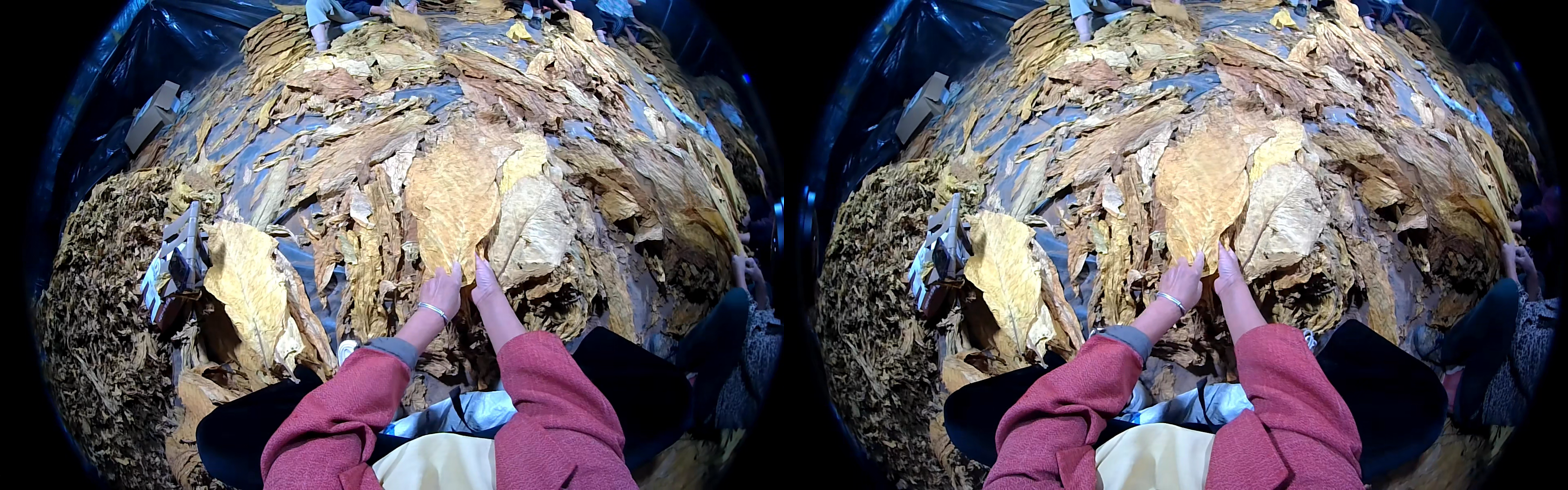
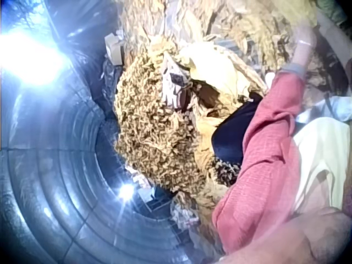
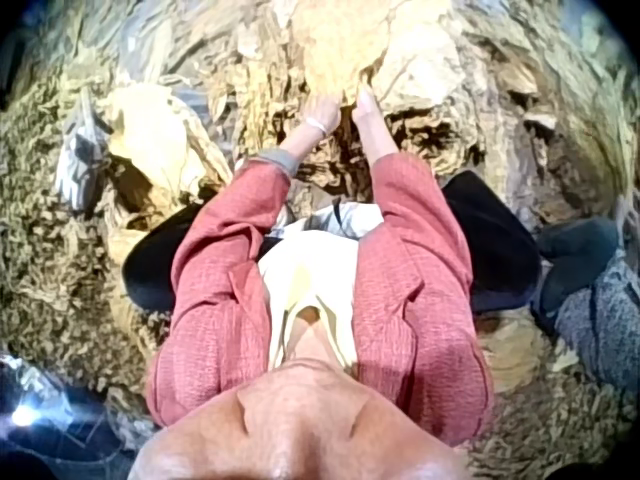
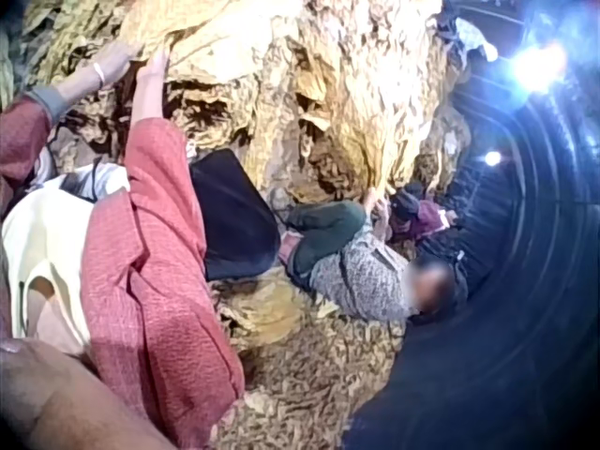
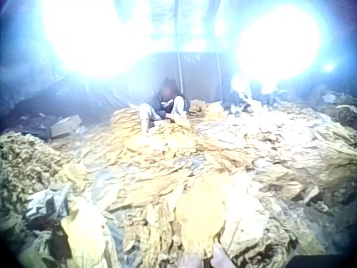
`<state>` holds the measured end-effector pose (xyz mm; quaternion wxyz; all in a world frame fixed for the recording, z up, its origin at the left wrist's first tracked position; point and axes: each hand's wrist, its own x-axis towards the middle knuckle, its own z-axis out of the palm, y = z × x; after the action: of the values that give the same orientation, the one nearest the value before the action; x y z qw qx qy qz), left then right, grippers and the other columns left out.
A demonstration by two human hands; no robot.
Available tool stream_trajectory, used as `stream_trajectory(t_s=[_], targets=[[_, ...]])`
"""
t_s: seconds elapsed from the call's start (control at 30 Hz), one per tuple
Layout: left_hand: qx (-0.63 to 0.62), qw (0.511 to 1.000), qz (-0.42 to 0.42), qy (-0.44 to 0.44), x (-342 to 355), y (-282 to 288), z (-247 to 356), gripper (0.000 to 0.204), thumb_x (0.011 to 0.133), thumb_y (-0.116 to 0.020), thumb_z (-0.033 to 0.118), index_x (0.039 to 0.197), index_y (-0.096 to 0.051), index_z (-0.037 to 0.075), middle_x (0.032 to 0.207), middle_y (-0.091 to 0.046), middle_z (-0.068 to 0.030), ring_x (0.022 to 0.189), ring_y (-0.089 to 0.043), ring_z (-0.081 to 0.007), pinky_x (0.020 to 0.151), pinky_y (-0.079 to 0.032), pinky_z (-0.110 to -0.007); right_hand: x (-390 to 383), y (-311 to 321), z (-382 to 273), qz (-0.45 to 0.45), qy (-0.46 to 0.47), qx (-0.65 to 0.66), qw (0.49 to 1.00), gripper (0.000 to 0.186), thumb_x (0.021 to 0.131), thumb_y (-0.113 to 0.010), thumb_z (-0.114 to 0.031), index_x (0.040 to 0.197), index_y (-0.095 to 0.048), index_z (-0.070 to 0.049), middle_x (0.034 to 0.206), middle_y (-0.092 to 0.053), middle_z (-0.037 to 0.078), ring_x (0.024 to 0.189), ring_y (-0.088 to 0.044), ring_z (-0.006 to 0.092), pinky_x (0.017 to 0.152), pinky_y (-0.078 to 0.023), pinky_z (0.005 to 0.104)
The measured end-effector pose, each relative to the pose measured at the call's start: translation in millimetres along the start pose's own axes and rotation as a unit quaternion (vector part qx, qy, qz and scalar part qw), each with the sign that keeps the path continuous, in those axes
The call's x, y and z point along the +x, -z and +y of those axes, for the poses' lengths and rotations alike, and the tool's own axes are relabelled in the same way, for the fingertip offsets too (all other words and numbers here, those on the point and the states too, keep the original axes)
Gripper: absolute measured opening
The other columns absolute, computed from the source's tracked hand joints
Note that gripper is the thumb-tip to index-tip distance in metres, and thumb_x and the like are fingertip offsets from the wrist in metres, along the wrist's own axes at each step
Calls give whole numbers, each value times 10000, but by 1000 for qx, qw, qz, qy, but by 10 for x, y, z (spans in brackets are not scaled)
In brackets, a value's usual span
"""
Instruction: The person sits cross-legged on the floor and sorts through a large pile of dried tobacco leaves. They pick up leaves, separate them, and place them into a white sack positioned in front of them.
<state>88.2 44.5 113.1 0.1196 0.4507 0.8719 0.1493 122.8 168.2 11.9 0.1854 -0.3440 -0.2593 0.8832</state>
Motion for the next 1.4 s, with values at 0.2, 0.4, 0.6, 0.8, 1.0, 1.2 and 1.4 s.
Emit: stream_trajectory(t_s=[0.2, 0.4, 0.6, 0.8, 1.0, 1.2, 1.4], targets=[[-31, 999, 22, 9, -89, 6, -116, 477, 697, -514, 96, 1162, -413, 73, 821, -511, -237, 674, -559, -376, 599, -461, -443, -257, -256, 16, 21, -10, 22, 999, 338, 815, -542, -210, 1111, -461, -66, 995, -559, 45, 895, -537, 174, 771, -424, 309], [-84, 993, 17, 86, 11, 47, -45, 456, 762, -533, 206, 1192, -418, 111, 871, -518, -232, 763, -553, -377, 671, -450, -431, -148, -195, 39, 23, 14, -8, 1000, 228, 804, -532, -141, 1012, -521, -48, 944, -574, 62, 839, -553, 169, 727, -439, 297], [-130, 979, -6, 155, 57, 49, -220, 612, 734, -549, 333, 1271, -331, 136, 1082, -479, -234, 899, -533, -366, 765, -427, -432, -310, -679, 48, 40, 114, -297, 947, 419, 873, -388, -394, 921, -545, -9, 844, -547, 66, 756, -489, 163, 724, -394, 295], [-170, 967, 67, 178, 205, 169, -329, 431, 737, -549, 272, 1091, -458, 43, 755, -571, -246, 716, -568, -377, 619, -465, -411, -408, -1008, -42, -76, 333, -496, 799, 483, 879, -346, -414, 887, -525, 35, 881, -538, 203, 842, -504, 290, 766, -392, 345], [-711, 658, 230, 87, 336, 315, -1011, 273, 758, -508, -9, 1031, -512, -12, 795, -571, -24, 658, -535, -105, 622, -449, -230, -735, -1640, -215, -171, 418, -493, 743, 433, 872, -396, -351, 1064, -518, 17, 1059, -533, 190, 1022, -485, 314, 891, -369, 320], [-760, 613, 181, 117, 268, 443, -1361, 202, 843, -478, 119, 982, -514, -23, 871, -601, -102, 754, -601, -160, 648, -489, -263, -654, -1492, -246, -58, 306, -459, 832, 225, 839, -466, -166, 945, -582, -6, 890, -609, 103, 835, -573, 158, 741, -444, 279], [-751, 580, 124, 292, 30, 50, -1426, 320, 705, -626, 43, 976, -470, -22, 845, -572, -80, 720, -557, -173, 641, -440, -267, -418, -1034, -101, -44, 176, -440, 880, 179, 855, -410, -104, 907, -560, -19, 855, -607, 68, 759, -584, 116, 584, -465, 215]])
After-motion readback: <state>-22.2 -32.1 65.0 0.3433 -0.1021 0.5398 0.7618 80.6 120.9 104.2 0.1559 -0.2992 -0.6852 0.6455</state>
